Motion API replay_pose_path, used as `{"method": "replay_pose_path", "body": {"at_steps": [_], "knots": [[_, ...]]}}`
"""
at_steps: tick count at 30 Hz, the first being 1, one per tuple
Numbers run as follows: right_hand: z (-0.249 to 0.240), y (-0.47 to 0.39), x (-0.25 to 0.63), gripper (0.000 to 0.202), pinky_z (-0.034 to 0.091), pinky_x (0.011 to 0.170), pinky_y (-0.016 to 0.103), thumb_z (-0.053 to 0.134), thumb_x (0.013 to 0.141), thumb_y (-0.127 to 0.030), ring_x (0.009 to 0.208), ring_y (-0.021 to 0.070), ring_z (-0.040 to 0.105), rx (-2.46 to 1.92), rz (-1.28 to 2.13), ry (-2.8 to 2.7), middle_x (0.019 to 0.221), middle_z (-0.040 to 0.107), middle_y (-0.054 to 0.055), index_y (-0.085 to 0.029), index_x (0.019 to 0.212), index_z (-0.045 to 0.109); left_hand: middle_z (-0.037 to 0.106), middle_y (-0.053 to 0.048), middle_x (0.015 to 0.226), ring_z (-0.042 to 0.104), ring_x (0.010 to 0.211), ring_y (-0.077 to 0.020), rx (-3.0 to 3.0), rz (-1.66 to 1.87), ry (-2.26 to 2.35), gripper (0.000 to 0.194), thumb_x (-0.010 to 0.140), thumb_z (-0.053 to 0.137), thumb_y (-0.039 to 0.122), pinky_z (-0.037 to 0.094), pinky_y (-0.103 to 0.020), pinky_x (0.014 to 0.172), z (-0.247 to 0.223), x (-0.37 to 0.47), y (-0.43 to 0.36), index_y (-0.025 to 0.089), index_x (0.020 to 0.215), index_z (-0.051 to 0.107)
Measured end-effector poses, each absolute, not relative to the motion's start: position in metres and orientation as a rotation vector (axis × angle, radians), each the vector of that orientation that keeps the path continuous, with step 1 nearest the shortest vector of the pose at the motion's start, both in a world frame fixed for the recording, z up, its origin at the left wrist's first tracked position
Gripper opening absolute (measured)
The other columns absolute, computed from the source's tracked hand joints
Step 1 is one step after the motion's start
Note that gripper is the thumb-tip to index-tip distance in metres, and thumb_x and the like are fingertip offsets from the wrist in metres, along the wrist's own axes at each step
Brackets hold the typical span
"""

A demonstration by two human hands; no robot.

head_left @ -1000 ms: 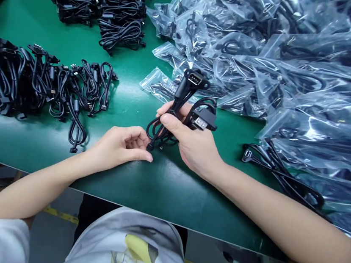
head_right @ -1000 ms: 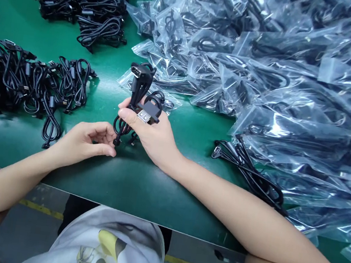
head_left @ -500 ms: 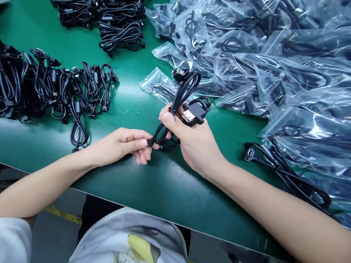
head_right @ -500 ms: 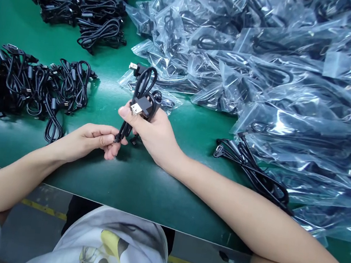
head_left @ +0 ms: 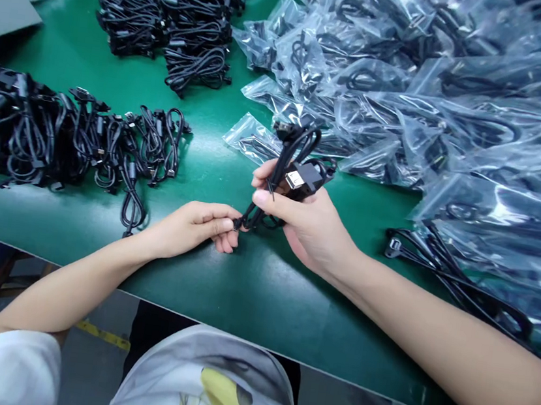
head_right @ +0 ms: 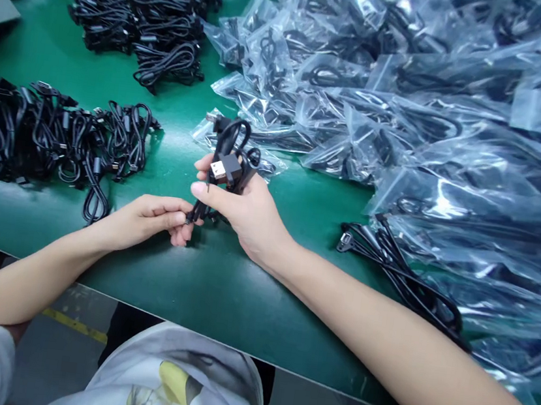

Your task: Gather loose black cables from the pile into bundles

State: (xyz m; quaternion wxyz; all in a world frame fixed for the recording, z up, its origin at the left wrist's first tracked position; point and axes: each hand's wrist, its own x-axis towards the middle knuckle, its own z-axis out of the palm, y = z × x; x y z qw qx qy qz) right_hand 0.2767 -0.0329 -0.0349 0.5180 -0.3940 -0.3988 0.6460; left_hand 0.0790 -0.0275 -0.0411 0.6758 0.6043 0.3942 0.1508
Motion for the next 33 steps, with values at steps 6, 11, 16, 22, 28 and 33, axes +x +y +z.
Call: {"method": "replay_pose_path", "body": {"at_steps": [6, 11, 16, 22, 28, 33], "knots": [[-0.036, -0.027, 0.282, 0.019, 0.036, 0.061, 0.027, 0.079, 0.067, -0.020, 0.062, 0.0108, 0.044, -0.994, 1.692, -0.864, 0.066, 0.051, -0.005, -0.020, 0.074, 0.062, 0.070, -0.004, 0.087, 0.063, 0.072, -0.0140, 1.839, 0.415, 1.155, 0.028, 0.099, 0.049, 0.038, 0.050, -0.027, 0.072, -0.037, 0.067, -0.021, 0.017, 0.104, 0.066], [-0.039, -0.025, 0.278, 0.026, 0.034, 0.057, 0.028, 0.086, 0.068, -0.031, 0.059, 0.0098, 0.044, -1.001, 1.781, -0.858, 0.068, 0.052, -0.003, -0.018, 0.079, 0.066, 0.063, -0.021, 0.122, 0.056, 0.112, -0.0343, 2.346, 0.651, 1.927, 0.052, 0.088, 0.067, 0.032, 0.043, -0.046, 0.099, -0.039, 0.046, 0.011, 0.008, 0.133, 0.055], [-0.042, -0.029, 0.275, 0.033, 0.028, 0.050, 0.025, 0.090, 0.059, -0.025, 0.054, 0.0052, 0.037, -1.028, 1.868, -0.757, 0.071, 0.052, -0.004, -0.017, 0.084, 0.070, 0.062, -0.025, 0.125, 0.054, 0.119, -0.0386, 2.333, 0.387, 1.976, 0.052, 0.089, 0.051, 0.012, 0.040, -0.053, 0.103, -0.043, 0.036, 0.023, 0.003, 0.140, 0.050], [-0.052, -0.033, 0.275, 0.022, 0.029, 0.047, 0.023, 0.087, 0.064, -0.022, 0.051, 0.0040, 0.036, -1.019, 1.880, -0.705, 0.069, 0.056, -0.003, -0.014, 0.079, 0.073, 0.069, -0.008, 0.117, 0.062, 0.110, -0.0210, 1.599, 0.947, 1.337, 0.029, 0.085, 0.063, 0.024, 0.047, -0.034, 0.100, -0.036, 0.042, 0.002, 0.016, 0.113, 0.066], [-0.057, -0.035, 0.272, 0.029, 0.053, 0.089, 0.033, 0.084, 0.073, -0.030, 0.099, 0.0191, 0.068, -0.876, 1.921, -0.630, 0.110, 0.074, 0.006, -0.021, 0.099, 0.077, 0.065, -0.001, 0.091, 0.060, 0.081, -0.0105, 1.148, 0.867, 0.972, 0.026, 0.079, 0.078, 0.026, 0.047, -0.021, 0.075, -0.040, 0.067, -0.018, 0.018, 0.098, 0.062], [-0.054, -0.036, 0.270, 0.028, 0.054, 0.082, 0.033, 0.089, 0.065, -0.033, 0.085, 0.0183, 0.067, -0.916, 1.912, -0.672, 0.092, 0.075, 0.003, -0.020, 0.085, 0.074, 0.062, -0.001, 0.086, 0.058, 0.078, -0.0118, 1.367, 0.617, 0.919, 0.018, 0.086, 0.071, 0.030, 0.047, -0.024, 0.074, -0.038, 0.076, -0.028, 0.017, 0.085, 0.059]]}}
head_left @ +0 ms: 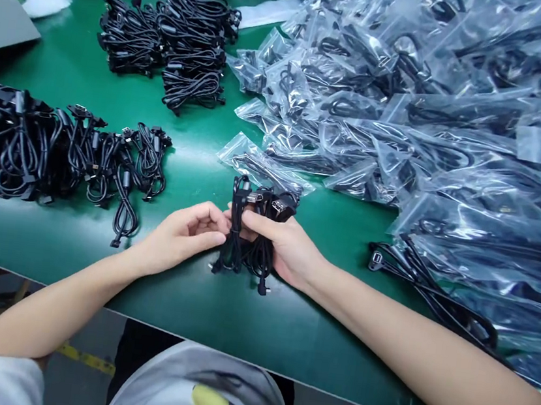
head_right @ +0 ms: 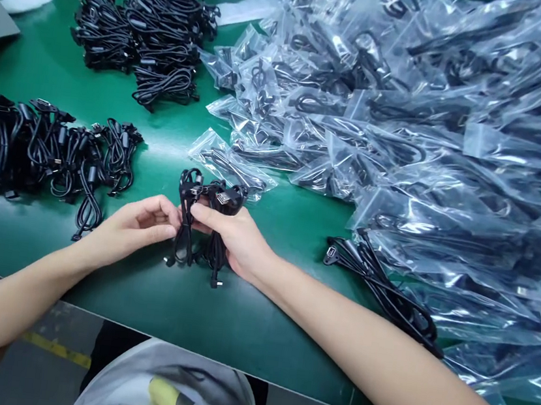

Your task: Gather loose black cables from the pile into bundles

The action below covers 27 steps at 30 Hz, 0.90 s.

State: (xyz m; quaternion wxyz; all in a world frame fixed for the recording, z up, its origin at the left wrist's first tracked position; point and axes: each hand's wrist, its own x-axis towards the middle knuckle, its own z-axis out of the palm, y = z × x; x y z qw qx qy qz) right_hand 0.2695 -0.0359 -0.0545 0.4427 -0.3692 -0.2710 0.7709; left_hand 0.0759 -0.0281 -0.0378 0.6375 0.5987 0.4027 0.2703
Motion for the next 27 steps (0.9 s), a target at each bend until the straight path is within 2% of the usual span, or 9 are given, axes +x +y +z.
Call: {"method": "replay_pose_path", "body": {"at_steps": [4, 8, 10, 13, 16, 27], "knots": [[-0.055, -0.036, 0.267, 0.030, 0.049, 0.064, 0.027, 0.091, 0.061, -0.031, 0.070, 0.0139, 0.060, -1.023, 1.868, -0.681, 0.079, 0.069, -0.001, -0.018, 0.081, 0.072, 0.064, -0.002, 0.092, 0.060, 0.084, -0.0135, 1.489, 0.757, 1.053, 0.021, 0.088, 0.069, 0.034, 0.049, -0.026, 0.079, -0.037, 0.070, -0.027, 0.019, 0.097, 0.057], [-0.057, -0.037, 0.264, 0.029, 0.043, 0.055, 0.026, 0.090, 0.063, -0.032, 0.058, 0.0118, 0.054, -1.087, 1.873, -0.775, 0.067, 0.063, -0.002, -0.017, 0.076, 0.068, 0.063, -0.002, 0.100, 0.060, 0.087, -0.0135, 1.513, 0.901, 1.068, 0.041, 0.084, 0.075, 0.029, 0.050, -0.025, 0.080, -0.039, 0.065, -0.024, 0.024, 0.120, 0.057], [-0.058, -0.038, 0.263, 0.028, 0.041, 0.055, 0.026, 0.089, 0.065, -0.031, 0.055, 0.0114, 0.052, -1.089, 1.885, -0.798, 0.062, 0.061, -0.003, -0.017, 0.074, 0.066, 0.065, -0.003, 0.102, 0.060, 0.090, -0.0147, 1.564, 0.882, 1.075, 0.034, 0.085, 0.072, 0.029, 0.049, -0.026, 0.082, -0.039, 0.065, -0.023, 0.023, 0.118, 0.063], [-0.057, -0.040, 0.262, 0.028, 0.040, 0.055, 0.026, 0.088, 0.066, -0.030, 0.055, 0.0107, 0.050, -1.069, 1.872, -0.828, 0.060, 0.059, -0.004, -0.017, 0.073, 0.065, 0.068, -0.003, 0.097, 0.059, 0.082, -0.0140, 1.590, 0.851, 1.119, 0.023, 0.088, 0.069, 0.029, 0.048, -0.026, 0.079, -0.038, 0.066, -0.023, 0.021, 0.109, 0.069], [-0.057, -0.041, 0.262, 0.029, 0.039, 0.056, 0.026, 0.087, 0.066, -0.031, 0.055, 0.0107, 0.049, -1.061, 1.855, -0.854, 0.060, 0.057, -0.004, -0.017, 0.072, 0.063, 0.069, -0.003, 0.094, 0.059, 0.078, -0.0137, 1.552, 0.833, 1.137, 0.023, 0.087, 0.069, 0.030, 0.048, -0.026, 0.076, -0.037, 0.068, -0.022, 0.019, 0.108, 0.070], [-0.061, -0.040, 0.265, 0.029, 0.040, 0.057, 0.027, 0.086, 0.067, -0.033, 0.057, 0.0112, 0.051, -1.069, 1.857, -0.872, 0.063, 0.060, -0.003, -0.016, 0.074, 0.064, 0.067, -0.003, 0.094, 0.060, 0.083, -0.0144, 1.581, 0.898, 1.090, 0.025, 0.085, 0.073, 0.029, 0.048, -0.026, 0.079, -0.041, 0.069, -0.022, 0.020, 0.107, 0.072]]}}
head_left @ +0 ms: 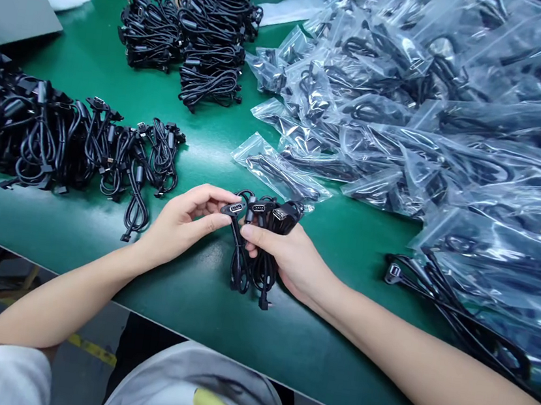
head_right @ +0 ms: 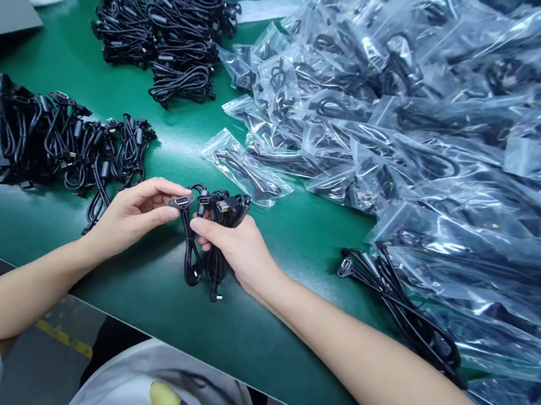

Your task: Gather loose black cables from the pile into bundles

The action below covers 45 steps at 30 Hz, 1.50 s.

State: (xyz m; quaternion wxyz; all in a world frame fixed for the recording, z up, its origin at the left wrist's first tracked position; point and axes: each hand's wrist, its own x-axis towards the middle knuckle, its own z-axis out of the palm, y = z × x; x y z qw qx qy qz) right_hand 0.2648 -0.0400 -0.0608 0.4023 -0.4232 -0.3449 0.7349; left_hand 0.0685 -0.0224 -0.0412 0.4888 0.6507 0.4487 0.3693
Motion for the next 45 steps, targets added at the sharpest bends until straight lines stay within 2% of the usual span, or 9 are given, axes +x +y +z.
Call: {"method": "replay_pose_path", "body": {"at_steps": [6, 11, 20, 23, 26, 31, 38, 42, 45], "knots": [[-0.060, -0.040, 0.264, 0.026, 0.040, 0.056, 0.025, 0.087, 0.066, -0.028, 0.056, 0.0101, 0.050, -1.021, 1.860, -0.859, 0.062, 0.059, -0.004, -0.016, 0.073, 0.065, 0.065, -0.001, 0.100, 0.061, 0.092, -0.0141, 1.552, 0.882, 0.995, 0.027, 0.084, 0.075, 0.030, 0.050, -0.025, 0.083, -0.043, 0.066, -0.022, 0.023, 0.109, 0.068], [-0.059, -0.042, 0.264, 0.023, 0.043, 0.057, 0.024, 0.087, 0.067, -0.028, 0.058, 0.0101, 0.052, -1.002, 1.842, -0.846, 0.064, 0.061, -0.004, -0.017, 0.075, 0.068, 0.066, 0.000, 0.099, 0.062, 0.089, -0.0110, 1.492, 0.917, 0.975, 0.018, 0.088, 0.071, 0.028, 0.050, -0.021, 0.083, -0.041, 0.066, -0.022, 0.022, 0.104, 0.066], [-0.060, -0.043, 0.265, 0.026, 0.055, 0.085, 0.034, 0.079, 0.079, -0.033, 0.089, 0.0181, 0.068, -0.933, 1.894, -0.820, 0.102, 0.074, 0.005, -0.019, 0.100, 0.075, 0.066, 0.000, 0.094, 0.067, 0.080, -0.0102, 1.303, 1.037, 0.918, 0.017, 0.090, 0.069, 0.028, 0.056, -0.021, 0.078, -0.044, 0.064, -0.019, 0.020, 0.104, 0.063], [-0.059, -0.044, 0.265, 0.027, 0.053, 0.086, 0.035, 0.080, 0.078, -0.034, 0.087, 0.0181, 0.068, -0.900, 1.962, -0.839, 0.095, 0.075, 0.004, -0.020, 0.100, 0.075, 0.066, 0.000, 0.096, 0.068, 0.083, -0.0104, 1.273, 1.069, 0.906, 0.016, 0.091, 0.068, 0.029, 0.057, -0.022, 0.080, -0.046, 0.063, -0.020, 0.022, 0.105, 0.061], [-0.060, -0.045, 0.264, 0.028, 0.051, 0.075, 0.031, 0.083, 0.074, -0.035, 0.076, 0.0165, 0.066, -0.941, 1.992, -0.852, 0.081, 0.072, 0.002, -0.019, 0.095, 0.075, 0.064, -0.002, 0.104, 0.067, 0.092, -0.0125, 1.323, 1.032, 0.934, 0.020, 0.092, 0.066, 0.033, 0.055, -0.025, 0.087, -0.048, 0.062, -0.020, 0.023, 0.108, 0.059], [-0.061, -0.046, 0.260, 0.024, 0.044, 0.063, 0.028, 0.082, 0.073, -0.033, 0.062, 0.0143, 0.060, -1.009, 1.951, -0.934, 0.065, 0.067, -0.001, -0.017, 0.088, 0.071, 0.057, -0.006, 0.115, 0.057, 0.112, -0.0194, 1.557, 1.064, 1.063, 0.033, 0.080, 0.077, 0.039, 0.050, -0.031, 0.096, -0.048, 0.066, -0.018, 0.021, 0.100, 0.058], [-0.053, -0.051, 0.253, 0.025, 0.039, 0.062, 0.029, 0.077, 0.070, -0.035, 0.060, 0.0137, 0.049, -1.216, 1.808, -1.158, 0.061, 0.056, -0.004, -0.018, 0.070, 0.058, 0.057, -0.007, 0.107, 0.056, 0.107, -0.0214, 1.694, 1.103, 1.158, 0.033, 0.075, 0.080, 0.040, 0.048, -0.033, 0.093, -0.044, 0.068, -0.016, 0.020, 0.087, 0.057], [-0.049, -0.054, 0.251, 0.028, 0.036, 0.062, 0.028, 0.075, 0.069, -0.037, 0.064, 0.0132, 0.043, -1.335, 1.656, -1.315, 0.064, 0.049, -0.006, -0.019, 0.069, 0.053, 0.059, -0.004, 0.097, 0.058, 0.094, -0.0183, 1.628, 1.028, 1.182, 0.026, 0.074, 0.080, 0.033, 0.048, -0.032, 0.089, -0.042, 0.067, -0.015, 0.019, 0.079, 0.059], [-0.047, -0.055, 0.251, 0.029, 0.037, 0.063, 0.029, 0.074, 0.068, -0.039, 0.066, 0.0138, 0.043, -1.351, 1.613, -1.331, 0.066, 0.048, -0.005, -0.020, 0.069, 0.053, 0.059, -0.004, 0.100, 0.059, 0.095, -0.0178, 1.473, 1.045, 1.136, 0.021, 0.073, 0.081, 0.030, 0.049, -0.032, 0.091, -0.040, 0.067, -0.016, 0.018, 0.078, 0.064]]}}
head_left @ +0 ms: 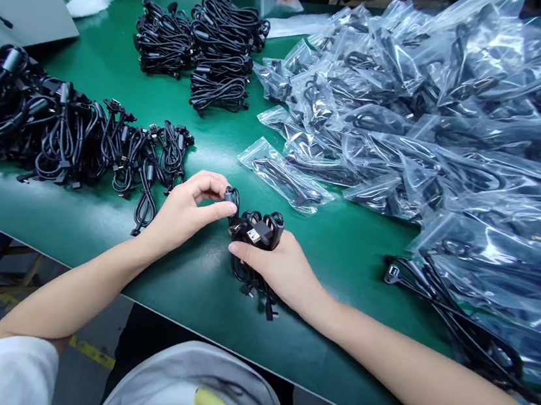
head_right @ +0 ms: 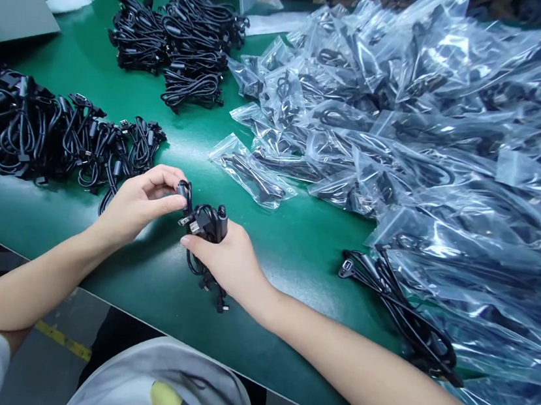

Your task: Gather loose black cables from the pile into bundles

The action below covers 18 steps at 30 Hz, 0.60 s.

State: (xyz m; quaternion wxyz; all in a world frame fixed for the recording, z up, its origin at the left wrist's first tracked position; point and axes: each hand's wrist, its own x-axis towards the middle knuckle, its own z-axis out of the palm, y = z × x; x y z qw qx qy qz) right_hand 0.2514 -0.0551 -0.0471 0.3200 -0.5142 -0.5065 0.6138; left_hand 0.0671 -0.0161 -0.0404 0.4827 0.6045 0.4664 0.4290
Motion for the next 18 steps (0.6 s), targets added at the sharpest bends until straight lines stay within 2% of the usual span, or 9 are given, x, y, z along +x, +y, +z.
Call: {"method": "replay_pose_path", "body": {"at_steps": [5, 9, 13, 16, 18], "knots": [[-0.048, -0.054, 0.252, 0.026, 0.040, 0.067, 0.031, 0.074, 0.069, -0.039, 0.069, 0.0163, 0.047, -1.354, 1.583, -1.327, 0.069, 0.053, -0.003, -0.020, 0.071, 0.057, 0.060, -0.005, 0.106, 0.059, 0.101, -0.0188, 1.302, 1.028, 0.996, 0.015, 0.076, 0.080, 0.030, 0.047, -0.032, 0.096, -0.041, 0.066, -0.016, 0.020, 0.085, 0.075], [-0.051, -0.052, 0.253, 0.023, 0.041, 0.069, 0.032, 0.073, 0.071, -0.040, 0.071, 0.0177, 0.049, -1.362, 1.601, -1.335, 0.070, 0.056, -0.002, -0.020, 0.073, 0.061, 0.060, -0.007, 0.110, 0.057, 0.108, -0.0209, 1.275, 0.955, 0.974, 0.019, 0.082, 0.075, 0.038, 0.045, -0.032, 0.099, -0.043, 0.064, -0.015, 0.019, 0.088, 0.076], [-0.053, -0.053, 0.254, 0.027, 0.039, 0.065, 0.031, 0.074, 0.069, -0.039, 0.067, 0.0158, 0.046, -1.346, 1.634, -1.317, 0.067, 0.052, -0.003, -0.020, 0.070, 0.056, 0.061, -0.003, 0.097, 0.058, 0.093, -0.0167, 1.210, 0.945, 0.984, 0.023, 0.072, 0.084, 0.034, 0.047, -0.029, 0.089, -0.043, 0.069, -0.015, 0.019, 0.082, 0.070], [-0.053, -0.054, 0.254, 0.027, 0.038, 0.066, 0.031, 0.074, 0.071, -0.040, 0.068, 0.0158, 0.045, -1.356, 1.636, -1.323, 0.069, 0.051, -0.003, -0.020, 0.072, 0.055, 0.060, -0.003, 0.095, 0.057, 0.089, -0.0153, 1.150, 0.987, 1.043, 0.026, 0.067, 0.086, 0.031, 0.046, -0.029, 0.088, -0.043, 0.074, -0.017, 0.016, 0.073, 0.066], [-0.052, -0.054, 0.254, 0.027, 0.038, 0.066, 0.030, 0.073, 0.071, -0.040, 0.069, 0.0157, 0.045, -1.367, 1.620, -1.325, 0.069, 0.051, -0.003, -0.020, 0.072, 0.055, 0.059, -0.002, 0.095, 0.056, 0.087, -0.0146, 1.110, 1.017, 1.063, 0.029, 0.064, 0.087, 0.030, 0.046, -0.030, 0.087, -0.043, 0.076, -0.017, 0.016, 0.074, 0.064]]}}
